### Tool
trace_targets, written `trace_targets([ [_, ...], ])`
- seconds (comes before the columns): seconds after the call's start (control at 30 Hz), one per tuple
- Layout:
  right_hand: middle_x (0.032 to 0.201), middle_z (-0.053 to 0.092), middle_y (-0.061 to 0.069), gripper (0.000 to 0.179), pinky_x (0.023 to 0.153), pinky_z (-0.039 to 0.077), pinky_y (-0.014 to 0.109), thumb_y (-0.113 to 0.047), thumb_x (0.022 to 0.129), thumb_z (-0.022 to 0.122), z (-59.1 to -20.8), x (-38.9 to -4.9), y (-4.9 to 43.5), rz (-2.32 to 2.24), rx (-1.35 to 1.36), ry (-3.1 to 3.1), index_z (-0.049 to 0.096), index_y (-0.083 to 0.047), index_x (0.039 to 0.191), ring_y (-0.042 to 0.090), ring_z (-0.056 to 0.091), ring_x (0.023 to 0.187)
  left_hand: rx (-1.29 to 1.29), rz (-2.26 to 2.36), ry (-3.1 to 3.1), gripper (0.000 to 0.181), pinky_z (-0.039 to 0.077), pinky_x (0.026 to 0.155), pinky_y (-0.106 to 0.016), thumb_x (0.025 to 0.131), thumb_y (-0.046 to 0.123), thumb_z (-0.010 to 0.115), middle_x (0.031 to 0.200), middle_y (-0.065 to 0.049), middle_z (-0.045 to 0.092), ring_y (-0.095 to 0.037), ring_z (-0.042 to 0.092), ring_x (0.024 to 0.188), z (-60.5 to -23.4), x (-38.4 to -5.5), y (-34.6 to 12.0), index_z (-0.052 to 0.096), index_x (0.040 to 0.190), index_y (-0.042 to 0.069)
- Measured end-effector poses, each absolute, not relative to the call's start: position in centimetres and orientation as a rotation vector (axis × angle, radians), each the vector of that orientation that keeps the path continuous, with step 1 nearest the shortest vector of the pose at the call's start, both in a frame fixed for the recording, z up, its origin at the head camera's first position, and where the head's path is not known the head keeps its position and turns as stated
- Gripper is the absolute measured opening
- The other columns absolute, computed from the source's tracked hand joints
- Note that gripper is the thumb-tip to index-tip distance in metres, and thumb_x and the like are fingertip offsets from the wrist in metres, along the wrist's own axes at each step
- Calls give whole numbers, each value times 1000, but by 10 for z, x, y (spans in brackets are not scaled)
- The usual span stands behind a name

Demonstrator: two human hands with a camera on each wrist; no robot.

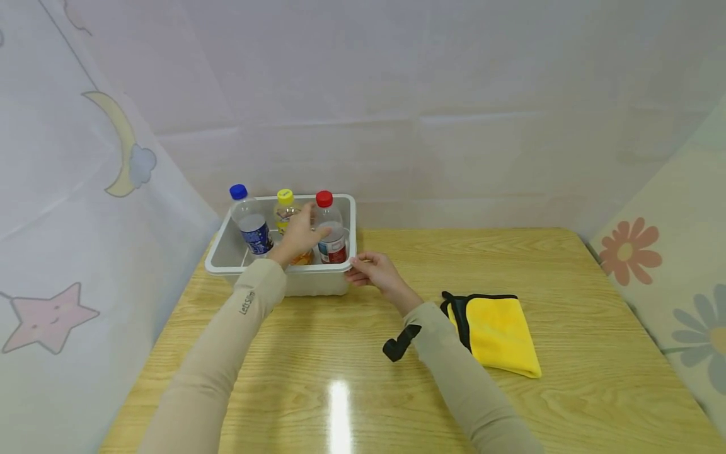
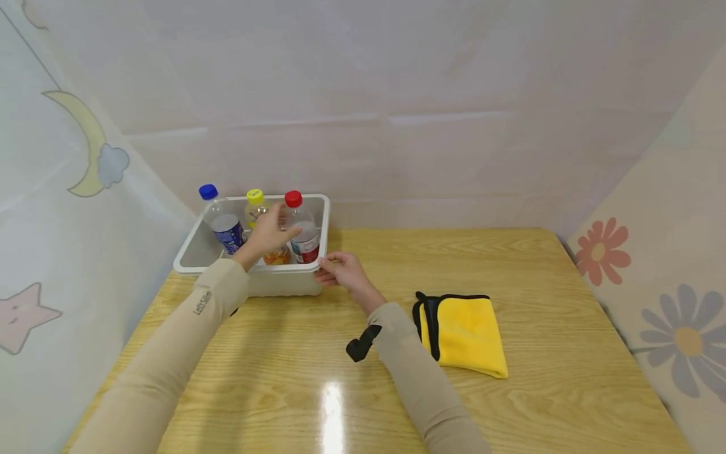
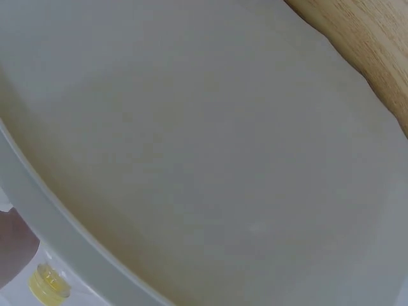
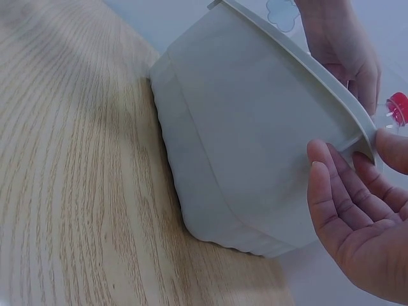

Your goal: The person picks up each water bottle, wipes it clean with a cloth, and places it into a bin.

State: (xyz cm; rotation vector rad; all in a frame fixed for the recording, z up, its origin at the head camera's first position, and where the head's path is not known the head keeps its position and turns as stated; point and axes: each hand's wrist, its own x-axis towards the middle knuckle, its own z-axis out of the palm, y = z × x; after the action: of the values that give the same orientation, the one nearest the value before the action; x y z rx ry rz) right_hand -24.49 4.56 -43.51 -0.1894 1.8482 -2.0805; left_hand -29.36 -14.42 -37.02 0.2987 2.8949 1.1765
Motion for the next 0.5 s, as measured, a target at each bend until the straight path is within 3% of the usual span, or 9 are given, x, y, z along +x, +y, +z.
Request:
trace_targets([
  [0.17,77,65,8,18,82,49,50,-10,93,51,-434,-244,45,-2078,-190,1847,55,7,101,15,64,66,326,1099,2940,73,39,98,-44,86,21,63,131,-27,42,-36,45,117,-368,-290,-142,21,139,-5],
  [0.37,76,65,8,16,66,56,32,-10,94,51,-434,-244,48,-2096,-189,1830,55,5,99,15,64,65,388,1038,3001,74,38,98,-46,85,21,64,130,-28,43,-38,45,116,-364,-286,-139,22,138,-7],
  [0.5,76,65,8,18,63,55,29,-11,94,51,-434,-244,48,-2097,-193,1836,55,6,100,15,64,65,389,1016,3029,75,38,98,-46,85,24,64,131,-27,43,-37,45,116,-364,-284,-139,21,139,-5],
])
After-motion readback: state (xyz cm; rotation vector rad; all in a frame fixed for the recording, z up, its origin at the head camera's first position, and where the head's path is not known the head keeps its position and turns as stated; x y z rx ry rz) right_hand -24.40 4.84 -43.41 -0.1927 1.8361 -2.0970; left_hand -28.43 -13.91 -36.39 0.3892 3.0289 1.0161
